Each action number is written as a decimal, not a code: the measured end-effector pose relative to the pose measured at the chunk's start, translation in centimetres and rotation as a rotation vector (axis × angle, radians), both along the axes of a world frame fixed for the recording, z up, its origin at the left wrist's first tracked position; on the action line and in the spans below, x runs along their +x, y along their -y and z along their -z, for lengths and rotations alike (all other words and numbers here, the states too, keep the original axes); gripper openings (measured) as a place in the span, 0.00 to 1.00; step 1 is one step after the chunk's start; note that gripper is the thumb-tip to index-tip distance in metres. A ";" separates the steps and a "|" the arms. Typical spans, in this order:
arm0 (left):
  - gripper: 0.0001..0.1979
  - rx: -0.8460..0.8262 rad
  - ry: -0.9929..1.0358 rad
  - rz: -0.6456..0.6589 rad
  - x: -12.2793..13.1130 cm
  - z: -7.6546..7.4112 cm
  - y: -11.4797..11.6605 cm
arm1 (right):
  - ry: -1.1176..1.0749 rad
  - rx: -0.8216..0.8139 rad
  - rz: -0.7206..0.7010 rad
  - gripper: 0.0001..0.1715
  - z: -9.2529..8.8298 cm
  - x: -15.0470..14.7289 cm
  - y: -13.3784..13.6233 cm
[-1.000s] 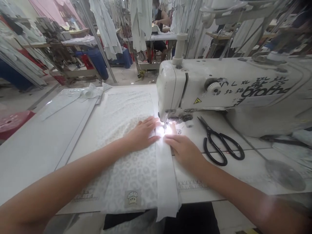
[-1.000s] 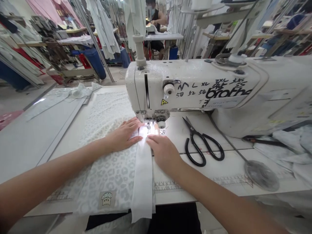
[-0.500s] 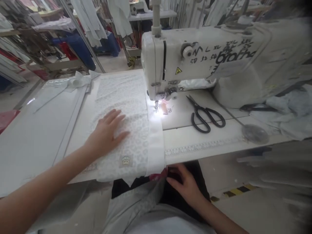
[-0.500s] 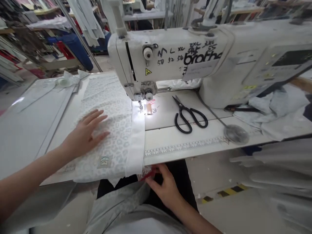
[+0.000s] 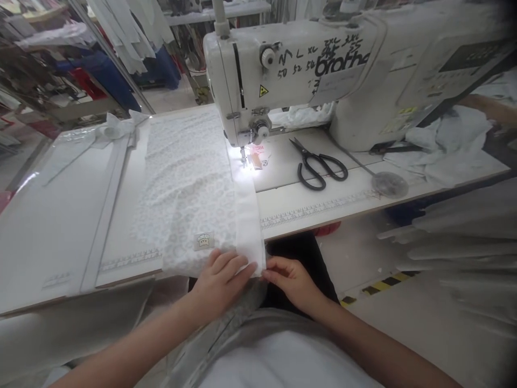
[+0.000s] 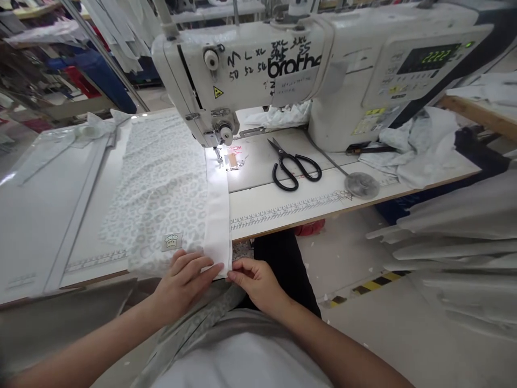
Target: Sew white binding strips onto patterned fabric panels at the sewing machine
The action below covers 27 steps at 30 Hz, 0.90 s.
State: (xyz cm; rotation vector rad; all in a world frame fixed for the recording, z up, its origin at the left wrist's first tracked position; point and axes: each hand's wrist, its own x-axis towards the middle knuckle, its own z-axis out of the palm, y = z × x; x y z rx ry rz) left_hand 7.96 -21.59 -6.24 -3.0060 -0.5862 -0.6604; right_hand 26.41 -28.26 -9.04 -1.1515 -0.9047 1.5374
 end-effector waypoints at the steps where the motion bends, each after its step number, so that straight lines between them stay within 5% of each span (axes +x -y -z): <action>1: 0.14 -0.008 0.006 0.018 0.2 -0.3 -0.1 | 0.001 0.016 0.001 0.13 -0.2 0.1 0.1; 8: 0.09 -0.174 0.080 0.109 1.4 -2.0 -0.4 | 0.117 0.025 0.009 0.09 -1.3 0.1 0.6; 27: 0.09 -0.230 0.092 0.194 1.6 -1.0 -0.9 | 0.100 -0.056 0.065 0.09 -1.2 0.1 0.7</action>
